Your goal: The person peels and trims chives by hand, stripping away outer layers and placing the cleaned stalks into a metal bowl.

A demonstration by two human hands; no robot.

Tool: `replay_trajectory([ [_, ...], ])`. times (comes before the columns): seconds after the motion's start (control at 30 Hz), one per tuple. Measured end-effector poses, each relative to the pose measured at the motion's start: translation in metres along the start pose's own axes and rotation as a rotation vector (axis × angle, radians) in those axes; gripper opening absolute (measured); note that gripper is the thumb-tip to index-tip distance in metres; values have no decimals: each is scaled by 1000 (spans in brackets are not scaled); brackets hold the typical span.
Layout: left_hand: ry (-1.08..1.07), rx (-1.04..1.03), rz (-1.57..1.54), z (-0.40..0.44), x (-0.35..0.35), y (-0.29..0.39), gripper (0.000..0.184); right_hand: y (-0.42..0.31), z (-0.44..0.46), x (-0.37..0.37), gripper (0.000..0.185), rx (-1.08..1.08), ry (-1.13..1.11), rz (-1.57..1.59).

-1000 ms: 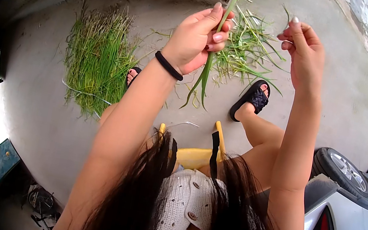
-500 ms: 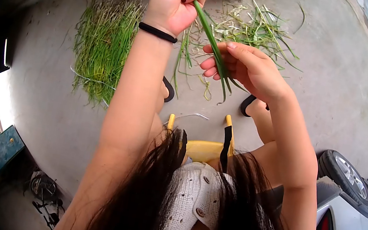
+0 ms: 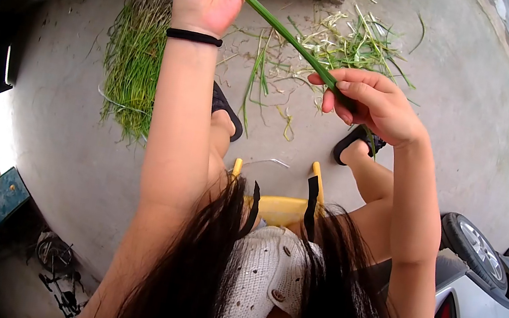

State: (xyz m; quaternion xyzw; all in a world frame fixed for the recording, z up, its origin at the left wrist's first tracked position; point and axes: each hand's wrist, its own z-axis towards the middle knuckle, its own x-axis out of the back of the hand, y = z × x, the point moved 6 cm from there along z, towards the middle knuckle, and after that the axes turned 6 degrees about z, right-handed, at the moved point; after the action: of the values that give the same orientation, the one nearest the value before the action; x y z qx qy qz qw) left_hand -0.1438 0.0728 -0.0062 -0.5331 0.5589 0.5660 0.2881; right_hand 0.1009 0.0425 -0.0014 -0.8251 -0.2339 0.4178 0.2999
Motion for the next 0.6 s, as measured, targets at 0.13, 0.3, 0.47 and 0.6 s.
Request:
replay_trajectory([
  [0.13,80,-7,-12,-2,-4,-1,24,-5,-2,7,31,46,34,-29],
  [0.3,-131,96,-67,6,5,1,27,-5,-1,12,28,35,118,-37],
  [0.47,-57,50,-68,5,5,7,30,-5,-7,7,23,23,107,-35],
  [0.6,-45,36,-12,3,3,8,30,-13,-14,13,25,70,78,-305],
])
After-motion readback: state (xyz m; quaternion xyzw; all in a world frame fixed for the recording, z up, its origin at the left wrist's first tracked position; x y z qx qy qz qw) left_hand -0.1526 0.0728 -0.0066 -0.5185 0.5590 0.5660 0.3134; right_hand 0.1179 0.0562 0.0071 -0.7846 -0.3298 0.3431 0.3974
